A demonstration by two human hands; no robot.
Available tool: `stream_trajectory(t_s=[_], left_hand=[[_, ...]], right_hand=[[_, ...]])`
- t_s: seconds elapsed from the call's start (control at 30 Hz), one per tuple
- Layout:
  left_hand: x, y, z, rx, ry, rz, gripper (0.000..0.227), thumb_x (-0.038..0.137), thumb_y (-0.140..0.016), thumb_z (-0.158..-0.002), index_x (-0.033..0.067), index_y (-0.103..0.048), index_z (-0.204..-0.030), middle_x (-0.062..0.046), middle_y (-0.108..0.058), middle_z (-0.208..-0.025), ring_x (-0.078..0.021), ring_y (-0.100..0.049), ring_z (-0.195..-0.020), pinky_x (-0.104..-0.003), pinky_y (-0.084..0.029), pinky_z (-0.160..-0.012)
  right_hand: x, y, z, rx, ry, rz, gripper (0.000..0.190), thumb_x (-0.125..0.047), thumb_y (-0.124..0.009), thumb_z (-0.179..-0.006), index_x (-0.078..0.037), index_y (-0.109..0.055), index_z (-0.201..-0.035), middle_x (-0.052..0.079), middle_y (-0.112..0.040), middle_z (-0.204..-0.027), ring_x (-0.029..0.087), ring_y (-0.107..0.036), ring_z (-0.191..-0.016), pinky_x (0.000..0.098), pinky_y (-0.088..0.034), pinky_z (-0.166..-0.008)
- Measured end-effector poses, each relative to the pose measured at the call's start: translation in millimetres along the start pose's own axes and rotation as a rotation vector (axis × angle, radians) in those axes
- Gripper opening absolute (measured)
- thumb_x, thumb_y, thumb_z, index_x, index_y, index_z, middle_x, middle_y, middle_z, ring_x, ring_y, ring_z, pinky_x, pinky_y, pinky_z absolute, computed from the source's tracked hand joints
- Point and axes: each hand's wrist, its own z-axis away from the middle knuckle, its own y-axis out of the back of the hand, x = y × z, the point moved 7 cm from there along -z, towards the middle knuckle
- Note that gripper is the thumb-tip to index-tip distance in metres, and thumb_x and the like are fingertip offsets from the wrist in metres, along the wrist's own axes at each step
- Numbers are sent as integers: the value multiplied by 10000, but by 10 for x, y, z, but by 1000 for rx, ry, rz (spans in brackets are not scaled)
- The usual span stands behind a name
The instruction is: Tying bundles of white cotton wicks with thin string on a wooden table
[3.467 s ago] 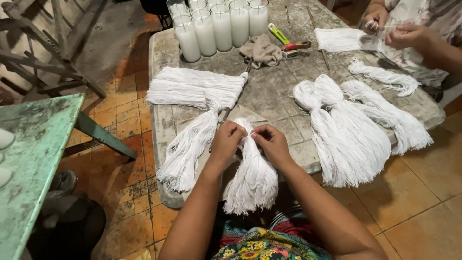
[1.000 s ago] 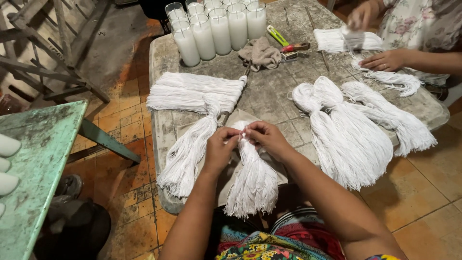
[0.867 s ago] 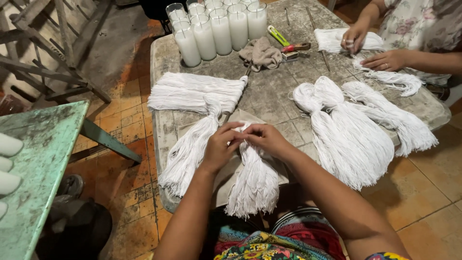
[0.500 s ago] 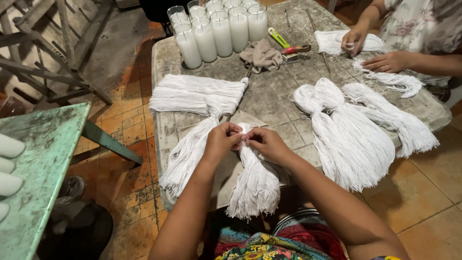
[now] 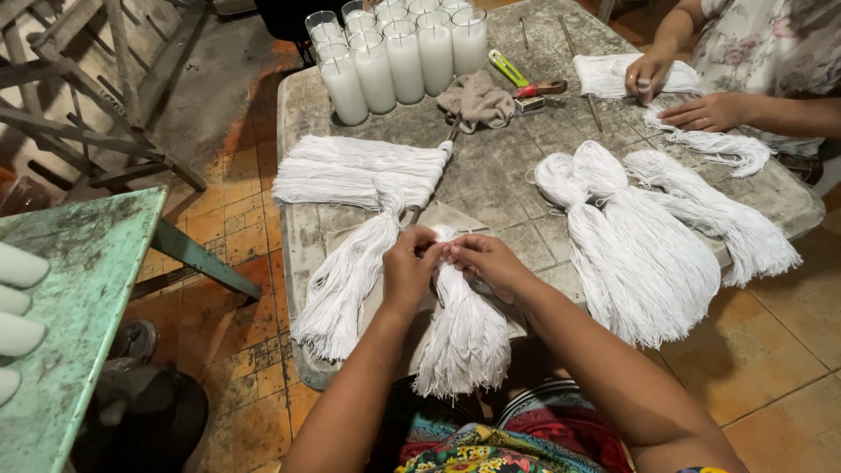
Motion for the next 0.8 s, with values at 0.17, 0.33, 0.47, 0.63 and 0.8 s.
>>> stream_trajectory(t_s=[0.17, 0.33, 0.47, 0.63, 0.8], left_hand=[[-52, -57, -33, -40, -80, -50, 67, 160, -815, -871, 147, -774, -923, -89, -757, -833, -275, -759, -773, -330, -634, -628], [245, 7, 88, -119, -356, -209, 69, 190, -773, -916, 155, -795, -971, -73, -725, -845, -277, -746, -820, -349, -617, -694], [204, -35, 163, -128, -571, -602, 44, 153, -723, -920, 133, -754, -944, -56, -671, -848, -270, -724, -800, -364, -603, -687], [15, -12, 33, -311, -182, -420, 90, 204, -672, -938, 147, -725, -982, -84, -684, -894, -319, -716, -885, -429, -583, -755], [-716, -164, -150, -359, 202, 10, 128, 235, -711, -939, 137, -765, -1002, -59, -685, -729, -183, -640, -627, -317, -515, -584]], right_hand=[[29, 8, 0, 12, -43, -15, 223, -192, -713, -947, -9, -705, -1076, 72, -725, -860, 104, -687, -735, 185, -560, -595], [38, 19, 16, 9, -44, -30, 216, -178, -737, -922, -17, -703, -1062, 74, -720, -862, 113, -692, -748, 188, -565, -603], [-279, -39, 131, 51, 174, 403, 165, -64, -790, -832, -28, -755, -989, 144, -745, -883, 225, -719, -849, 336, -604, -716], [-350, -26, 122, 162, 328, 650, 164, -76, -783, -847, -137, -689, -967, 66, -745, -888, 226, -749, -877, 328, -632, -709], [-360, -136, 205, 168, 484, 622, 126, -28, -730, -832, -107, -750, -928, 121, -729, -952, 286, -746, -854, 349, -640, -695]])
